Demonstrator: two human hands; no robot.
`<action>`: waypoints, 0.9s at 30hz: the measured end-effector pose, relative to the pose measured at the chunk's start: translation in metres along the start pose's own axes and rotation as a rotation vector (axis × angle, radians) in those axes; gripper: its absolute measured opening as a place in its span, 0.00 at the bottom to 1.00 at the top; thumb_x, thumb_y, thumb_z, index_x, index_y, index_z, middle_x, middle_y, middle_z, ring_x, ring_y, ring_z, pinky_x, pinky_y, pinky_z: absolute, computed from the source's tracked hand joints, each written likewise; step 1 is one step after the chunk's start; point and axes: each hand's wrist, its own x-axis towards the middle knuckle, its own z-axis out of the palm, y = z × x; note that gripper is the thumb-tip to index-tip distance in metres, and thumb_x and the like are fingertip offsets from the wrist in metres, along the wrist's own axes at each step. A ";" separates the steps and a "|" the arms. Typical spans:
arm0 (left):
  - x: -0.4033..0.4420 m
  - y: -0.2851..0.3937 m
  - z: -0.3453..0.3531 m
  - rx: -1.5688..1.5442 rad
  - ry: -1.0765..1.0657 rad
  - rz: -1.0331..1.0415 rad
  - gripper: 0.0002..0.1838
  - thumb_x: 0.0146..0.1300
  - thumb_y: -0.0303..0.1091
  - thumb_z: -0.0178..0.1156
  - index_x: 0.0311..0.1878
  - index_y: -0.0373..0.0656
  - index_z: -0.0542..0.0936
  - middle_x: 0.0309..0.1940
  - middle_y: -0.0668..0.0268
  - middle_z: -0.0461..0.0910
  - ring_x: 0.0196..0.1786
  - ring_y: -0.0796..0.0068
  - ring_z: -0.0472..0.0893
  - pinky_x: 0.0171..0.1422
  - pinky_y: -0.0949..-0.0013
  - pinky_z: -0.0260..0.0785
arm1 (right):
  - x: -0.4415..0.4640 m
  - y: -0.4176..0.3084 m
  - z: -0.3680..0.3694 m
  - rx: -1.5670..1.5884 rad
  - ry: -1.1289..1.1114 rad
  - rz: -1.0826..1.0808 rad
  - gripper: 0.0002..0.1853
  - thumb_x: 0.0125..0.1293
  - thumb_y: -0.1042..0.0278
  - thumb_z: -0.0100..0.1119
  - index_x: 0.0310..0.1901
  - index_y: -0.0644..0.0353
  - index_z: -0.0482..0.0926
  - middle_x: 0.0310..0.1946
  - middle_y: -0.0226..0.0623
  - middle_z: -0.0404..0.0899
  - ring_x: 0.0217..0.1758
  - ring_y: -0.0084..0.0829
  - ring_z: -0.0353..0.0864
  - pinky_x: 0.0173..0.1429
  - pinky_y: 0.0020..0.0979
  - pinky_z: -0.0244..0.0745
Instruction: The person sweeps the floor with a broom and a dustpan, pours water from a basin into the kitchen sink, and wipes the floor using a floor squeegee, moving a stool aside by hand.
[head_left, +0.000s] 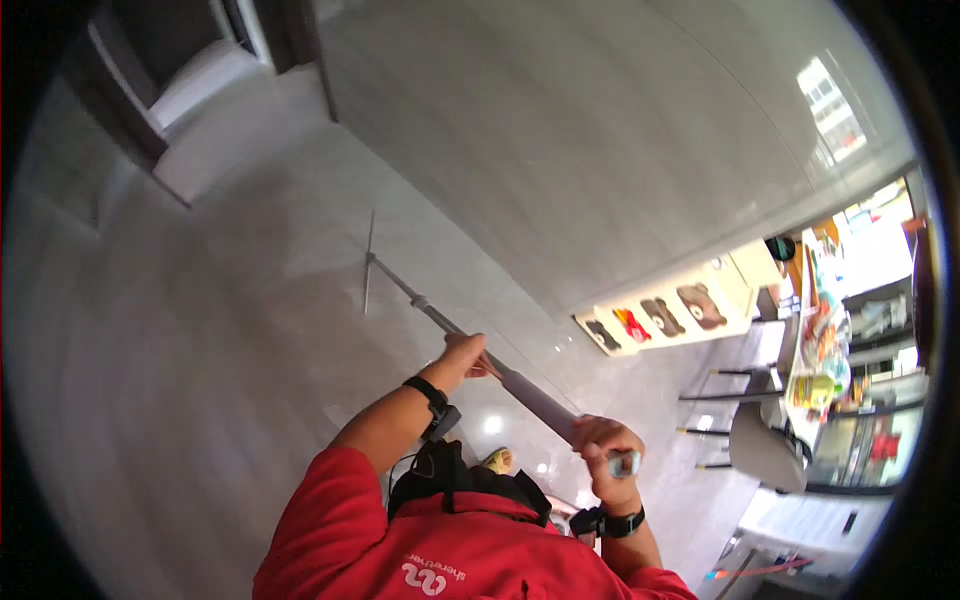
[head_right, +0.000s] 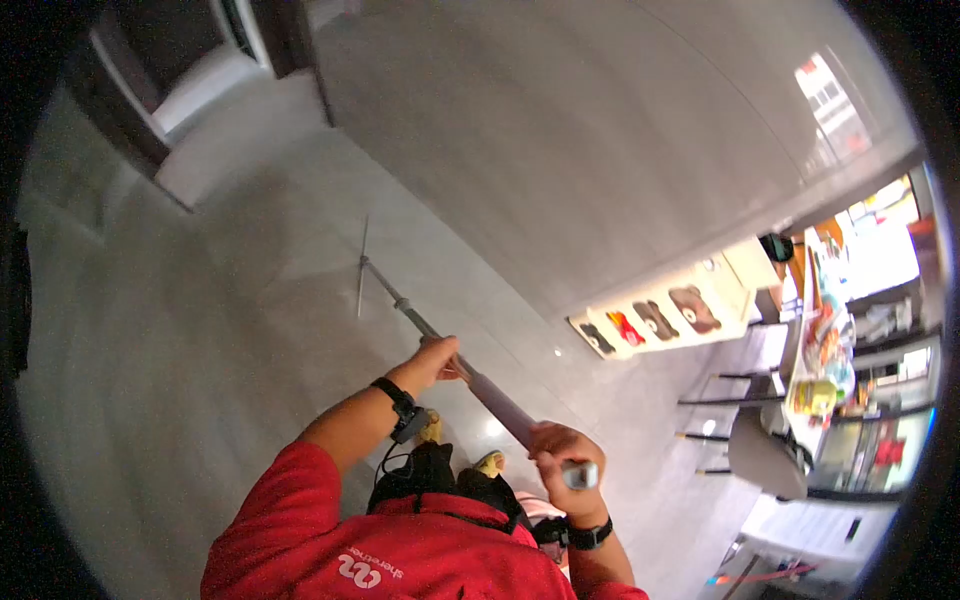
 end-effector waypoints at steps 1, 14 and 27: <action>-0.002 -0.009 0.023 0.067 -0.058 -0.057 0.14 0.52 0.35 0.51 0.39 0.38 0.65 0.24 0.60 0.75 0.25 0.66 0.79 0.28 0.64 0.74 | -0.021 -0.003 -0.014 -0.017 0.095 0.017 0.08 0.57 0.77 0.54 0.23 0.59 0.68 0.20 0.35 0.72 0.28 0.32 0.76 0.51 0.45 0.70; -0.113 -0.223 0.242 0.597 -0.425 -0.392 0.16 0.57 0.38 0.47 0.38 0.32 0.69 0.27 0.57 0.78 0.22 0.71 0.78 0.24 0.69 0.75 | -0.283 -0.115 -0.119 -0.123 0.901 0.031 0.10 0.57 0.74 0.54 0.24 0.57 0.63 0.17 0.33 0.68 0.22 0.27 0.70 0.44 0.41 0.71; -0.265 -0.429 0.370 0.966 -0.691 -0.592 0.14 0.60 0.40 0.49 0.42 0.41 0.70 0.29 0.63 0.76 0.21 0.74 0.77 0.26 0.71 0.75 | -0.496 -0.231 -0.121 -0.256 1.289 0.060 0.04 0.59 0.76 0.49 0.28 0.59 0.66 0.21 0.32 0.65 0.28 0.29 0.67 0.50 0.42 0.67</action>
